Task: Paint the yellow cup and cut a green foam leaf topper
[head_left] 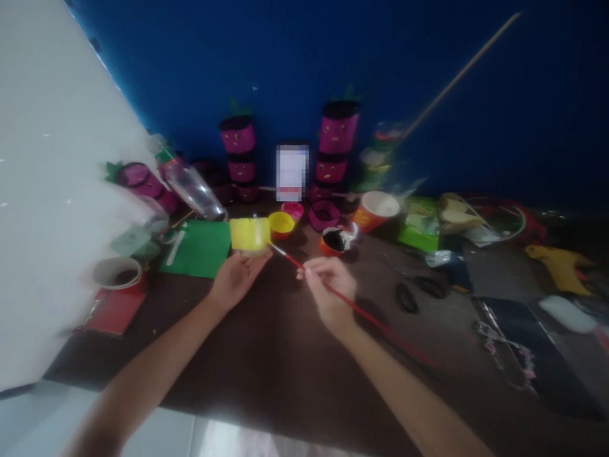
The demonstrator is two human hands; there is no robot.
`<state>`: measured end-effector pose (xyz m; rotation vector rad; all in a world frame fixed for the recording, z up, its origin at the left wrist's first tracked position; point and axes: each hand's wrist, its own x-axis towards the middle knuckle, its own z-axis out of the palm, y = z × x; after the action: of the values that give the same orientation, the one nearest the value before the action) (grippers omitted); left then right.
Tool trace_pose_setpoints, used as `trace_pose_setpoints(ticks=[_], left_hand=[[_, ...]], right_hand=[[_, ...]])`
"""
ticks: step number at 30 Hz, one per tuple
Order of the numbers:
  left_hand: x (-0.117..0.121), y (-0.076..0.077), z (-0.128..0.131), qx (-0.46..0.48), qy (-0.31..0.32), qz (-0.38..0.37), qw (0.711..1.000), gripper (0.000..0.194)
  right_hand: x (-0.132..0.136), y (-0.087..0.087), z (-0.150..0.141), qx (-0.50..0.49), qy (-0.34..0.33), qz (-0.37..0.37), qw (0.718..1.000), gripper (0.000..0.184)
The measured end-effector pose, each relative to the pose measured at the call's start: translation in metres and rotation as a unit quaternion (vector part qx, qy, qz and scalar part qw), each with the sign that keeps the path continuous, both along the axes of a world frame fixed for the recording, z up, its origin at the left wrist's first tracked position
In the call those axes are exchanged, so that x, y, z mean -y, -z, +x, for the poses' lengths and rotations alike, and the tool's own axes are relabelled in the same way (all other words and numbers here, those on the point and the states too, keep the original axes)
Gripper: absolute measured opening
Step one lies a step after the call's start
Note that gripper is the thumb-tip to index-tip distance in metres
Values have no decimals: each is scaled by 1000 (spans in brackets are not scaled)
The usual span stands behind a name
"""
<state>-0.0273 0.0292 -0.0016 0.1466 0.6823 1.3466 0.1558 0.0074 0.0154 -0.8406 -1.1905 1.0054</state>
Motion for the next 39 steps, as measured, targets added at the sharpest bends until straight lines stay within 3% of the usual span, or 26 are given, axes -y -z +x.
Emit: trace_pose_setpoints(ticks=[4,11,16,21,30,39], left_hand=[[0,-1,1,-4,-25,-28,999,35],[0,-8,3,-18,-16,-15,1000,38],[1,-13,3,-14,-17,-32,999,47],[2,-11,2,-8,-8,-26,1000,47],[1,-6,1,-6,-30,-41,999,39],[1,-10,3,0,-28,-45,999,44]], right_hand=[[0,1,1,7,-12,-2,1000,18],[0,1,1,0,-11,0,1000,18],[2,-3,3,14,38,-41,998,8],[2,-6,0,16,40,-67,997,20],[4,-3,-2,35,34,-71,996,22],[2,-4,-3,48,52,-64,995,23]])
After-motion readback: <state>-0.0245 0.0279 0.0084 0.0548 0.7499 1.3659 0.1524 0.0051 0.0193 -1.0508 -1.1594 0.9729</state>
